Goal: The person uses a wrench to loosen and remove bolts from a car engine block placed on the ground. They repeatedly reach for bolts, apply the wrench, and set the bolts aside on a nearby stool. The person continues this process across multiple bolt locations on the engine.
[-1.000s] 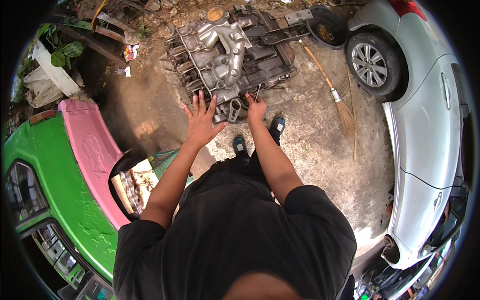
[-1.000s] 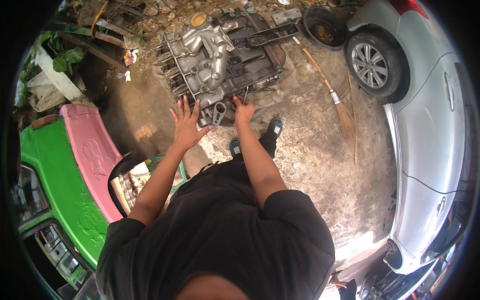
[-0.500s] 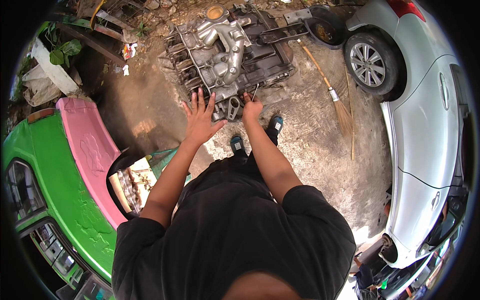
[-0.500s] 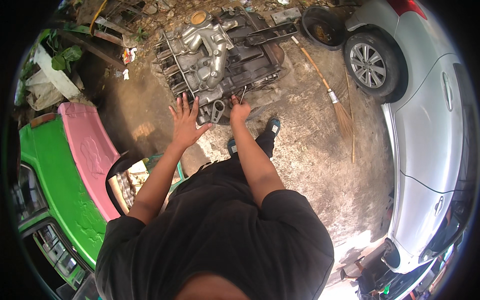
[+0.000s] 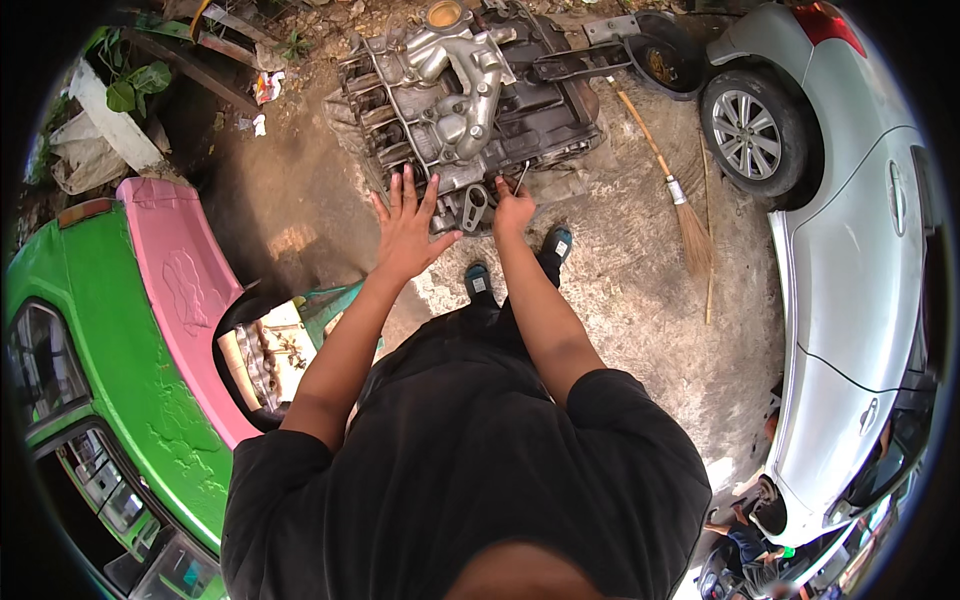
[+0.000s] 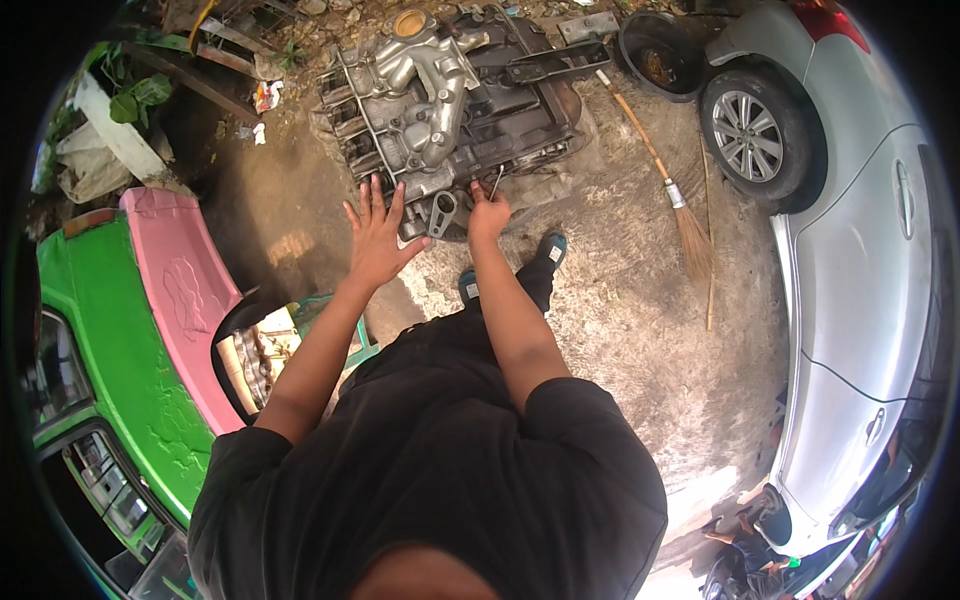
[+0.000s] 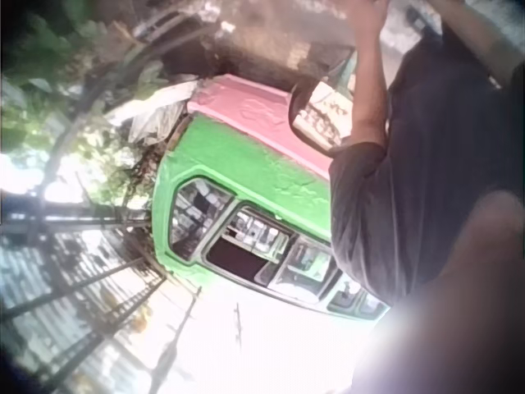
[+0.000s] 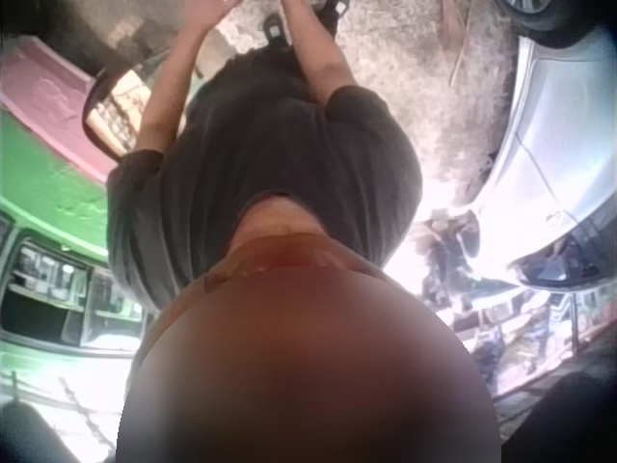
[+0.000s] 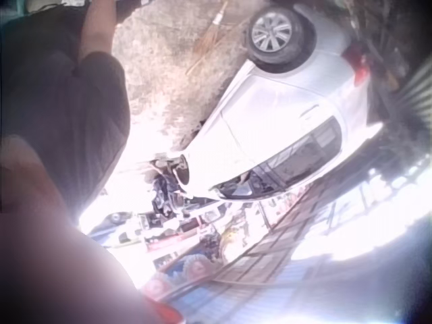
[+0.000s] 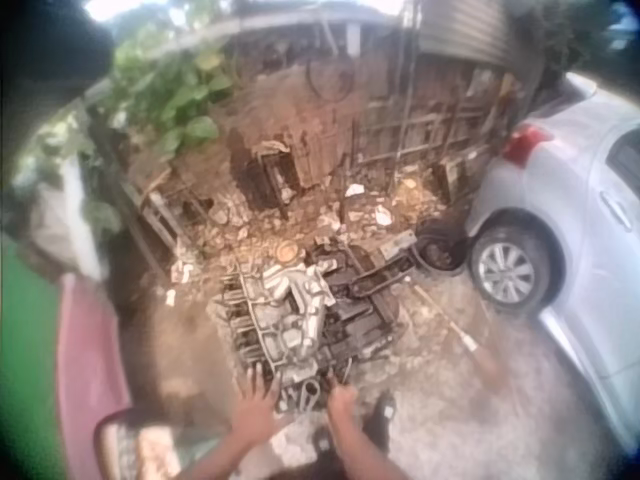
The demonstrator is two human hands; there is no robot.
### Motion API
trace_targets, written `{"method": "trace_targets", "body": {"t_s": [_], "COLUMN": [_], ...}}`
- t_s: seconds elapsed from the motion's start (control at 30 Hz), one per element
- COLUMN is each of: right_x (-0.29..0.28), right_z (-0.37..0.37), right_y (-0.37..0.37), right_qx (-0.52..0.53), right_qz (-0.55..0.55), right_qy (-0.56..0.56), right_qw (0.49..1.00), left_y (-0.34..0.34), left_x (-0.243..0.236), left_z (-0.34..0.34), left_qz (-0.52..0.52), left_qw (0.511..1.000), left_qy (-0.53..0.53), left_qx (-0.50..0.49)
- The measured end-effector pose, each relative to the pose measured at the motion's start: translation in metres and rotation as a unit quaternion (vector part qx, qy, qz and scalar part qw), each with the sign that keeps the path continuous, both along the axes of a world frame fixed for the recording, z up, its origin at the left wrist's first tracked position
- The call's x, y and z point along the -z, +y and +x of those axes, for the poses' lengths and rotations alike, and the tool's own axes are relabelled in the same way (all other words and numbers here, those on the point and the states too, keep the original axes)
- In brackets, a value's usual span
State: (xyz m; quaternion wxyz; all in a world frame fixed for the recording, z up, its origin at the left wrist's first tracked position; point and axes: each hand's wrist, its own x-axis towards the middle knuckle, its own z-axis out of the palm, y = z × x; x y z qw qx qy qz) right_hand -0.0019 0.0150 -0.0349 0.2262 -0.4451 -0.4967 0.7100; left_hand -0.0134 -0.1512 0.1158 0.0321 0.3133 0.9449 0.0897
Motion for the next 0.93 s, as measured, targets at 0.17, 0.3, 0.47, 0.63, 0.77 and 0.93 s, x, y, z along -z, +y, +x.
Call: {"method": "trace_targets", "body": {"t_s": [0.17, 0.3, 0.47, 0.63, 0.77, 0.93], "right_x": [0.01, 0.003, -0.003, 0.003, 0.009, 0.008], "right_z": [-0.011, -0.007, -0.003, -0.003, -0.008, -0.015], "right_y": [-0.001, 0.006, -0.005, 0.003, -0.002, 0.005], "right_qx": [0.054, 0.043, 0.012, -0.022, 0.005, 0.02], "right_qz": [-0.21, -0.368, -0.061, -0.062, -0.142, -0.308], "right_qy": [0.086, 0.02, 0.003, -0.021, 0.026, -0.013], "right_qw": [0.972, 0.929, 0.998, 0.998, 0.99, 0.951], "left_y": [0.002, 0.003, 0.003, 0.003, 0.002, 0.001], "left_x": [0.0, 0.001, -0.002, -0.004, -0.004, 0.003], "left_z": [-0.001, 0.001, 0.001, 0.003, 0.001, 0.0], "left_qz": [0.0, 0.012, 0.003, -0.004, -0.012, -0.012], "left_qw": [1.0, 1.0, 1.0, 1.0, 1.0, 1.0], "left_qy": [0.005, 0.006, 0.002, -0.003, 0.005, 0.012], "left_qx": [0.0, -0.003, -0.005, -0.004, 0.003, 0.004]}}
